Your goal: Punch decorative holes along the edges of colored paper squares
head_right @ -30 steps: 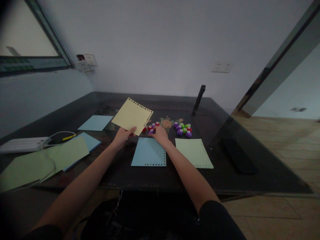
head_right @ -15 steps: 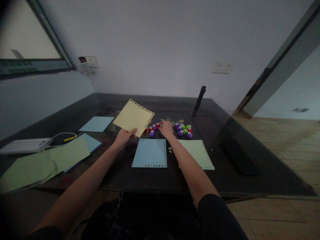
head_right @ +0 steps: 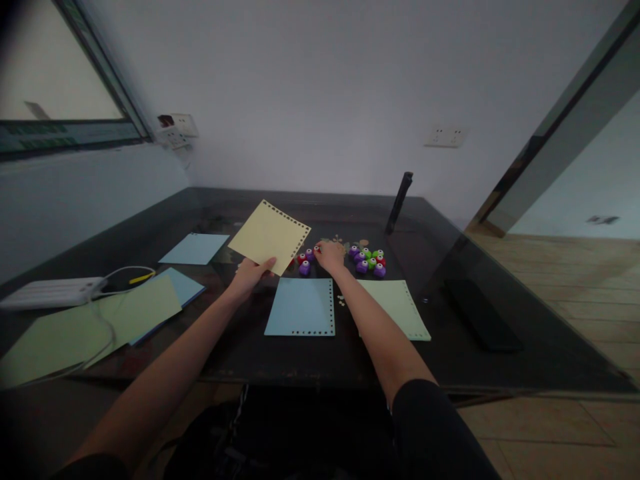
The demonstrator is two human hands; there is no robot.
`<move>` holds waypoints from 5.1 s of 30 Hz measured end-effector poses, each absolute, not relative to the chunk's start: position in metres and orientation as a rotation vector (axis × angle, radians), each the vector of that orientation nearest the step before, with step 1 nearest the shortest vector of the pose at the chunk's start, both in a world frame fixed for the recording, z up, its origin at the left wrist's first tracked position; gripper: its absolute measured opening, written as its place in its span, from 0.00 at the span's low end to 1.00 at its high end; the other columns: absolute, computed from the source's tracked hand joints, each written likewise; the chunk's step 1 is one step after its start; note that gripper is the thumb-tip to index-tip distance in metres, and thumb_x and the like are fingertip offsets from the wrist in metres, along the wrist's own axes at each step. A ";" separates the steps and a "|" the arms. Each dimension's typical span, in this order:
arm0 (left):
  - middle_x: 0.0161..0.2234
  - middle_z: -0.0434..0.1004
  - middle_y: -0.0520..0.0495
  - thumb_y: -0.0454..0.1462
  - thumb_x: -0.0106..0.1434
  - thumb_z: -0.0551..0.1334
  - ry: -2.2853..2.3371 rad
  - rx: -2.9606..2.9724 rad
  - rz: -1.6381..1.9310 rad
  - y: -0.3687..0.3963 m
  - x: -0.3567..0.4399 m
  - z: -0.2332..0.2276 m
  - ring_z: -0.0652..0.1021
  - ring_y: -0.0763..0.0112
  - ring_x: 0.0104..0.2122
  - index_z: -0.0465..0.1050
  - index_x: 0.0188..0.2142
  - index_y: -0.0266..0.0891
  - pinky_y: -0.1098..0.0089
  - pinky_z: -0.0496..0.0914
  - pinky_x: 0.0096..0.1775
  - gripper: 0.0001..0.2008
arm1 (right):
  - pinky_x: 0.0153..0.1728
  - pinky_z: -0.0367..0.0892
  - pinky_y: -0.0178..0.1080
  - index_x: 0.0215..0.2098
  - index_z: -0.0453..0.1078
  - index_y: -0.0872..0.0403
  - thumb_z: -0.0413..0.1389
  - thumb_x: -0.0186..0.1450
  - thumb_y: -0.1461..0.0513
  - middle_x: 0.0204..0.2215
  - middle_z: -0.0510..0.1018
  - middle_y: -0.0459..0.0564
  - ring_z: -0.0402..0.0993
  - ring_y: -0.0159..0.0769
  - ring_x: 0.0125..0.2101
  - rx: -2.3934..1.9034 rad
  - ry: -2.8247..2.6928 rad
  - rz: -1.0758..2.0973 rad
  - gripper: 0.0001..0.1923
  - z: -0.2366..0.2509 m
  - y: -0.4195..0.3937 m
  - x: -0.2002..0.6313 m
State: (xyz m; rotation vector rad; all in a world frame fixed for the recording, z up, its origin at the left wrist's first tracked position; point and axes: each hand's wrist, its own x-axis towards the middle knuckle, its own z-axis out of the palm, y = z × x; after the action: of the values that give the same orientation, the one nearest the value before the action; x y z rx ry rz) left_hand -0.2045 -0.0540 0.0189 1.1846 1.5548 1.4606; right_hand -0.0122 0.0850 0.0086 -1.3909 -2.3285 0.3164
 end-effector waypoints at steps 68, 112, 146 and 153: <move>0.23 0.79 0.44 0.37 0.54 0.63 1.495 1.426 1.220 -0.076 -0.099 0.039 0.79 0.66 0.24 0.73 0.28 0.34 0.67 0.73 0.35 0.06 | 0.51 0.68 0.45 0.36 0.73 0.55 0.66 0.52 0.62 0.37 0.78 0.51 0.76 0.37 0.39 -0.761 -1.077 1.696 0.14 0.029 -0.052 0.093; 0.25 0.80 0.47 0.38 0.56 0.62 1.562 1.626 1.202 -0.081 -0.094 0.041 0.79 0.64 0.33 0.73 0.23 0.39 0.63 0.67 0.50 0.07 | 0.45 0.70 0.43 0.36 0.72 0.53 0.67 0.48 0.61 0.32 0.77 0.47 0.75 0.33 0.34 -0.808 -1.103 1.645 0.17 0.027 -0.053 0.092; 0.22 0.79 0.47 0.33 0.53 0.63 1.492 1.513 1.148 -0.084 -0.086 0.044 0.80 0.61 0.34 0.73 0.25 0.38 0.62 0.71 0.47 0.02 | 0.39 0.70 0.41 0.32 0.74 0.53 0.68 0.47 0.59 0.33 0.79 0.49 0.74 0.35 0.33 -0.895 -1.158 1.585 0.16 0.025 -0.054 0.091; 0.23 0.79 0.45 0.33 0.53 0.63 1.470 1.437 1.133 -0.084 -0.083 0.046 0.80 0.61 0.31 0.74 0.27 0.37 0.63 0.75 0.40 0.01 | 0.41 0.70 0.43 0.32 0.74 0.52 0.67 0.49 0.58 0.35 0.79 0.50 0.73 0.36 0.34 -0.906 -1.207 1.564 0.14 0.023 -0.054 0.090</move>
State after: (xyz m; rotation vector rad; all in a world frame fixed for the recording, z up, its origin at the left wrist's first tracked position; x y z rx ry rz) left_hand -0.0828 -0.0845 0.0456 1.4366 1.4703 1.1328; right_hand 0.0898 -0.0538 0.0231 -0.9061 -1.2071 1.5639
